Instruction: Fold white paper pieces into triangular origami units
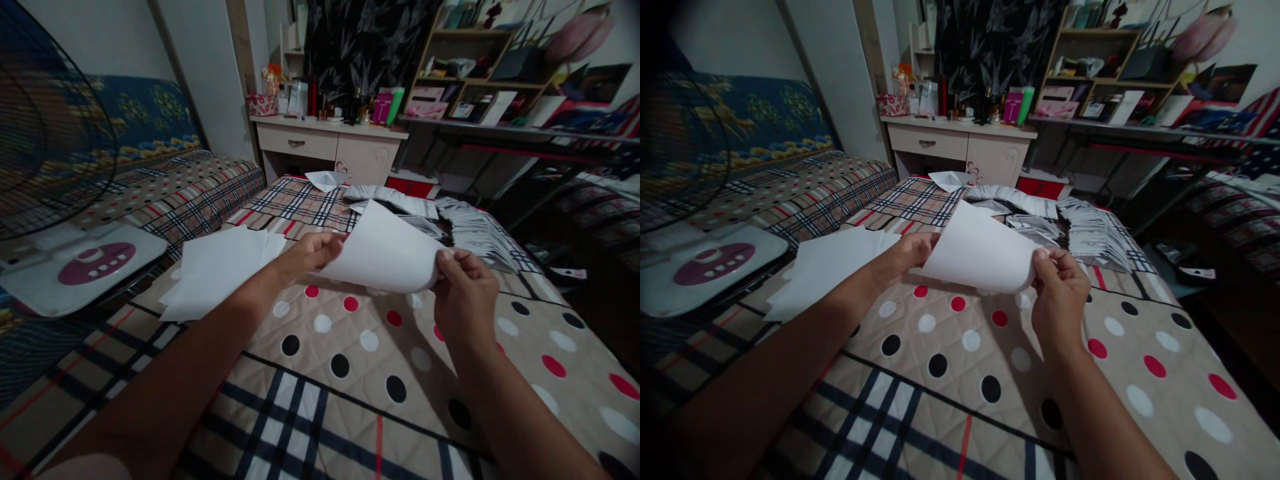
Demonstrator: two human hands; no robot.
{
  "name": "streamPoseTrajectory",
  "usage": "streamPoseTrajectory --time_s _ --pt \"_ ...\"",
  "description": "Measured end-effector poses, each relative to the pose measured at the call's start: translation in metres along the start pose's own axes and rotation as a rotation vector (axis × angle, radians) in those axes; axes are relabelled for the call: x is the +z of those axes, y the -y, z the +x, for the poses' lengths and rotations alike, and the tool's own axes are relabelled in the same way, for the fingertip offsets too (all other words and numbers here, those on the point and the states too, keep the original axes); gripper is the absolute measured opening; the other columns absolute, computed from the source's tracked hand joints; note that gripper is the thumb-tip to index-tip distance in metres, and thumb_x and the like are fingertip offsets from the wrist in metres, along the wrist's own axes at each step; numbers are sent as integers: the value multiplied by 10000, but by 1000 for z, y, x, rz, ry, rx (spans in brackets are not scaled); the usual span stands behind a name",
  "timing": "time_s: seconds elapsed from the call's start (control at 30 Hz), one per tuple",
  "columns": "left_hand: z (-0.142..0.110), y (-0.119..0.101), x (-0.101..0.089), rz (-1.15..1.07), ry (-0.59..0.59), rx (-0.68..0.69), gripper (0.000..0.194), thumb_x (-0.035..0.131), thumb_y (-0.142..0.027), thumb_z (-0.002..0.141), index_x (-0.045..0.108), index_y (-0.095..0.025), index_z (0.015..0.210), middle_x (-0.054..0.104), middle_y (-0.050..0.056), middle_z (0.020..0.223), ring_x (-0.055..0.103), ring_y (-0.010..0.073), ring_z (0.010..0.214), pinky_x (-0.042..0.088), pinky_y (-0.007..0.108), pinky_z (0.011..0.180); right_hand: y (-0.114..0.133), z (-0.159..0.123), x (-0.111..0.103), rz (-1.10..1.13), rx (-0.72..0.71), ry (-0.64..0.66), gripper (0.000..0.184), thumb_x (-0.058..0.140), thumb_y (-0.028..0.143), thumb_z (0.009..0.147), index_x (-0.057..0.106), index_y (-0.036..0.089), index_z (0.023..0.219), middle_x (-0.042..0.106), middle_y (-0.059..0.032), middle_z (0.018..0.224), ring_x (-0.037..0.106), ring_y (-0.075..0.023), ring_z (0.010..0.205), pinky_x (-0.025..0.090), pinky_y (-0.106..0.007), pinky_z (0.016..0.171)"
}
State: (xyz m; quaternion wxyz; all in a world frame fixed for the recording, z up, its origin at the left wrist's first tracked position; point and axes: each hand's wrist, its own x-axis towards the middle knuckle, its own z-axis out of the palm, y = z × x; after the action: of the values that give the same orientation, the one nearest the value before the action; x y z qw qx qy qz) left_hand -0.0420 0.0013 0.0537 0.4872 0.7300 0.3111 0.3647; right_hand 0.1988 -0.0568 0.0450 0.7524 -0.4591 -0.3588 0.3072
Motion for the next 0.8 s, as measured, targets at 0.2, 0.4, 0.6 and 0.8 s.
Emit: streamPoseTrajectory --time_s 0.2,0.4,0.6,0.8 --pt "-2 -3 16 180 -204 177 121 751 -263 714 730 -163 779 740 36 794 679 178 730 542 304 678 24 0 -3 -87 -36 252 268 829 298 644 712 224 873 618 38 675 495 -79 508 413 -197 445" --pt "-6 -7 14 403 -553 641 173 659 -304 848 696 -245 691 752 8 855 669 177 905 525 369 892 62 -2 -5 -405 -419 767 37 765 294 749 763 289 786 738 -42 909 673 -244 908 536 -454 860" --pt "-2 41 14 401 -192 452 205 646 -170 818 680 -200 618 759 50 813 692 191 864 524 363 865 17 10 -16 -633 -511 883 158 728 208 766 759 277 905 755 -43 1029 629 -263 1104 472 -511 986" --pt "-1 63 7 400 57 61 262 741 -90 621 747 -145 877 753 88 925 697 227 865 529 325 793 -34 16 -39 -618 -173 977 276 763 279 744 747 269 1019 731 -64 1119 592 -264 1190 402 -525 1071"
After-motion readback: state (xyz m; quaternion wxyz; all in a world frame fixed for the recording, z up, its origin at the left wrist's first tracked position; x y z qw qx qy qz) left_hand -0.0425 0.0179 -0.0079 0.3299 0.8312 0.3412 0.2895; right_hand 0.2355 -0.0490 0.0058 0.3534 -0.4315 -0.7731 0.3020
